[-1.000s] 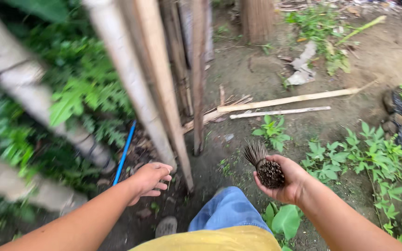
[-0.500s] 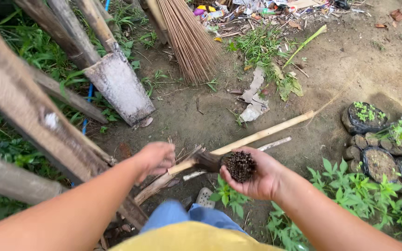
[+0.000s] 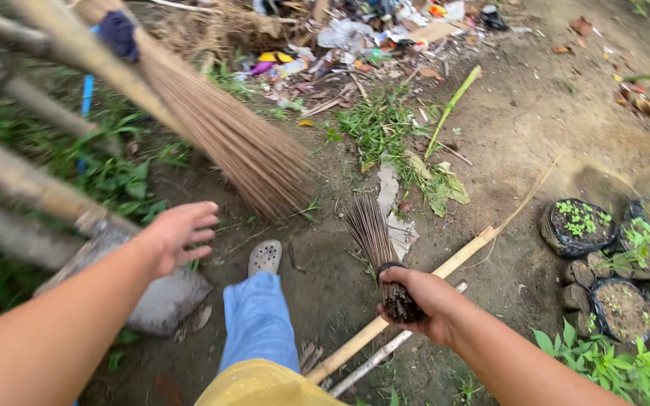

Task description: The person breaks a long bamboo stick into smaller pieces using a metal tool, then sweeps the garden area with a traditional broom. The person moves around the garden, sweeping leaves and debris near potted plants and a blue irrigation pipe.

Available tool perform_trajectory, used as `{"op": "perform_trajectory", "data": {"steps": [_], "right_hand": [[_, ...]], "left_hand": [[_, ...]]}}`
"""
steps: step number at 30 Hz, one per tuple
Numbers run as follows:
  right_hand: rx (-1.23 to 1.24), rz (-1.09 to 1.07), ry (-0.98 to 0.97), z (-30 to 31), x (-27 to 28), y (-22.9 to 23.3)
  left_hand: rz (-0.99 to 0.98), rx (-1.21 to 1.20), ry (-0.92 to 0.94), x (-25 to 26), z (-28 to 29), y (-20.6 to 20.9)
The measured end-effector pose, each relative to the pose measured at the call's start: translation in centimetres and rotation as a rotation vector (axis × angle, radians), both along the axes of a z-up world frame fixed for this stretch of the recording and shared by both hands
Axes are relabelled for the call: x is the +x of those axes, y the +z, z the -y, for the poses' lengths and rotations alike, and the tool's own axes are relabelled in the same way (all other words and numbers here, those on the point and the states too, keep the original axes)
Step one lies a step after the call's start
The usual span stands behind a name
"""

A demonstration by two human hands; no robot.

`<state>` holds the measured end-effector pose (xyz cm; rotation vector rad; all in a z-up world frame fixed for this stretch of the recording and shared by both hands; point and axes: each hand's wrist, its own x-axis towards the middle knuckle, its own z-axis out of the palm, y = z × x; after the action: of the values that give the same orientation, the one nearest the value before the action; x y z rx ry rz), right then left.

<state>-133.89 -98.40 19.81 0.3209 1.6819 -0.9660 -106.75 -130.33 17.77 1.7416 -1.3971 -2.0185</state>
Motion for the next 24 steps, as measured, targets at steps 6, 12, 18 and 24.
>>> {"op": "perform_trajectory", "data": {"steps": [6, 12, 18, 24], "right_hand": [[0.105, 0.012, -0.110, 16.4, -5.8, -1.2], [0.039, 0.142, -0.313, 26.8, -9.6, 0.0], [0.125, -0.014, 0.079, 31.8, -10.5, 2.4], [0.332, -0.570, 0.821, 35.8, -14.2, 1.8]], "left_hand": [[0.012, -0.061, 0.233, -8.4, 26.9, 0.7], [0.048, 0.173, 0.512, -15.6, 44.5, 0.0], [0.022, 0.306, 1.053, -18.0, 49.2, -6.9], [0.125, -0.416, 0.999, -15.7, 40.2, -7.8]]}}
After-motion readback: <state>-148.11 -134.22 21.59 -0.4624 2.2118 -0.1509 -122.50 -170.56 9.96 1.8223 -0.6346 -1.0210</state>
